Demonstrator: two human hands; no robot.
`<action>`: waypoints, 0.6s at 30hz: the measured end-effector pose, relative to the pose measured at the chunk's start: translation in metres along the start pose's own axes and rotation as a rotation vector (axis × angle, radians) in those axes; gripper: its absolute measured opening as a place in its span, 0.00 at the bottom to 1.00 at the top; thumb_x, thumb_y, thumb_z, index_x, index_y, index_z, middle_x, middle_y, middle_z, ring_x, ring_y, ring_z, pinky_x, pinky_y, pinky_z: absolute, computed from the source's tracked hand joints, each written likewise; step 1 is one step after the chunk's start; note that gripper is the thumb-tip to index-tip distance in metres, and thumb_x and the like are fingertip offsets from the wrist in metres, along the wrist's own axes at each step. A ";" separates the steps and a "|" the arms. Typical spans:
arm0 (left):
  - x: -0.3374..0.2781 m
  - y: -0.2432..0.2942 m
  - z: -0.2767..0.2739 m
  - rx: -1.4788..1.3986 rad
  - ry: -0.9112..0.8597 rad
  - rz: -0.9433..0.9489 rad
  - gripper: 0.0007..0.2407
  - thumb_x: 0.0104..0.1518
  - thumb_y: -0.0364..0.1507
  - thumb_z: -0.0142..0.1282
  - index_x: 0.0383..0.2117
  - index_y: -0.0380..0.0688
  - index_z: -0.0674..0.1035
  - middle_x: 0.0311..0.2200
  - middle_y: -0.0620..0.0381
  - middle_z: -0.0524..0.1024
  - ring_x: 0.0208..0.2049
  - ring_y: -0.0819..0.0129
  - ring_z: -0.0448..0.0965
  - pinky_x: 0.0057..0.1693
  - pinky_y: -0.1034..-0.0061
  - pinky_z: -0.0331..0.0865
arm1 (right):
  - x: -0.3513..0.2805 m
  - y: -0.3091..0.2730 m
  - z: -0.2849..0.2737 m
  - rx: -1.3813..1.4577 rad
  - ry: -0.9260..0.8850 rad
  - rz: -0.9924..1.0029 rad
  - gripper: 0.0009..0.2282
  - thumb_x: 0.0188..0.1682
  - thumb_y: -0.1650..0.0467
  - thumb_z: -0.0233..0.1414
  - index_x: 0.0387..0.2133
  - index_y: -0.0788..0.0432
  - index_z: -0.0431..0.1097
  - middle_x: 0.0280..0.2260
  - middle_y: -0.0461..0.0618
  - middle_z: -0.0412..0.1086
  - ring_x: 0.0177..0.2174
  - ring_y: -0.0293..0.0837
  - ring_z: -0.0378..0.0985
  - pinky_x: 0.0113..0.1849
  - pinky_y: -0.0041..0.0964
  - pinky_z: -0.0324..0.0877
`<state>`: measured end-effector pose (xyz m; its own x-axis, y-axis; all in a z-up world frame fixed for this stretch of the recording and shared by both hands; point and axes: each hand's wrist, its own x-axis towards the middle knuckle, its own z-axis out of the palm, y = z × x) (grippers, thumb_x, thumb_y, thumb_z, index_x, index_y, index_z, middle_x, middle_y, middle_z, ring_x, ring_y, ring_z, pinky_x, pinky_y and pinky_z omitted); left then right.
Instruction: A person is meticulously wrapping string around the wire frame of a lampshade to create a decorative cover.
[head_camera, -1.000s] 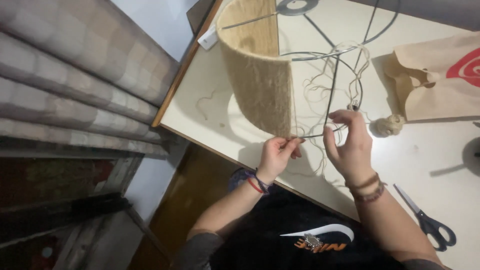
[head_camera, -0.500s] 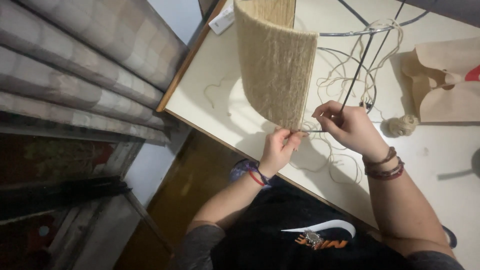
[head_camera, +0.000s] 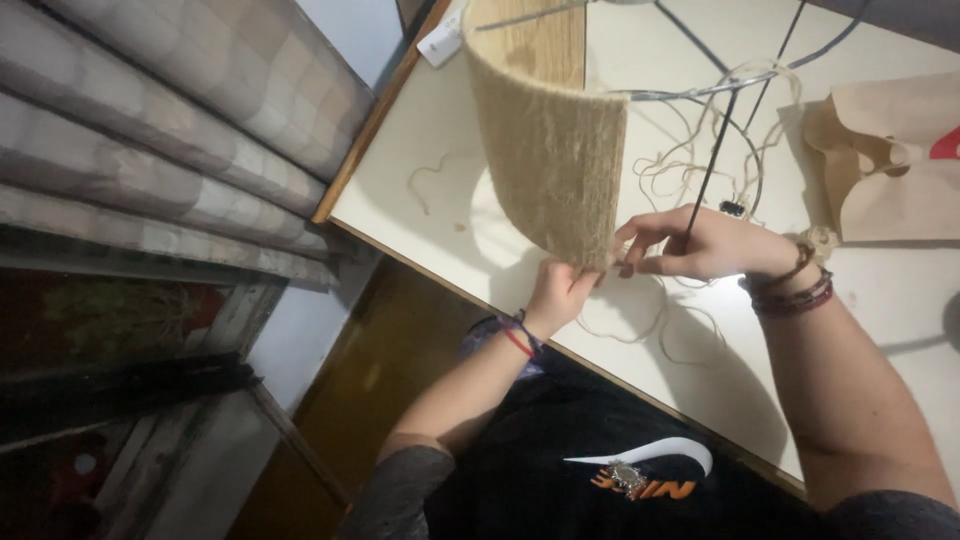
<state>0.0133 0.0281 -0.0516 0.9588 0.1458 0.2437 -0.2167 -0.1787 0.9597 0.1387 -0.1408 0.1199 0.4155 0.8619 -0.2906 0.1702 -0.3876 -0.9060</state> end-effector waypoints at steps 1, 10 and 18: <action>0.004 -0.011 0.002 0.046 0.030 0.025 0.05 0.64 0.26 0.55 0.29 0.45 0.79 0.27 0.56 0.80 0.33 0.65 0.79 0.44 0.69 0.73 | 0.005 0.006 -0.001 -0.002 -0.076 -0.025 0.13 0.40 0.78 0.54 0.40 0.65 0.76 0.26 0.58 0.84 0.05 0.36 0.66 0.10 0.26 0.63; 0.029 0.039 -0.015 0.581 -0.313 -0.002 0.11 0.63 0.37 0.50 0.30 0.46 0.82 0.30 0.51 0.82 0.37 0.53 0.84 0.46 0.59 0.76 | 0.003 0.032 -0.005 -0.007 -0.146 -0.082 0.24 0.38 0.78 0.54 0.53 0.61 0.74 0.29 0.59 0.85 0.09 0.35 0.63 0.09 0.29 0.62; 0.059 0.172 -0.056 0.852 -0.112 0.400 0.08 0.63 0.39 0.54 0.34 0.54 0.82 0.23 0.61 0.78 0.28 0.64 0.82 0.32 0.72 0.78 | 0.004 0.090 -0.010 -0.041 -0.096 -0.220 0.23 0.41 0.75 0.56 0.55 0.60 0.72 0.20 0.53 0.84 0.06 0.35 0.69 0.10 0.24 0.65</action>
<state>0.0220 0.0606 0.1361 0.8640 -0.1666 0.4752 -0.3688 -0.8518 0.3719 0.1649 -0.1754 0.0400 0.2780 0.9534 -0.1170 0.2841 -0.1980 -0.9381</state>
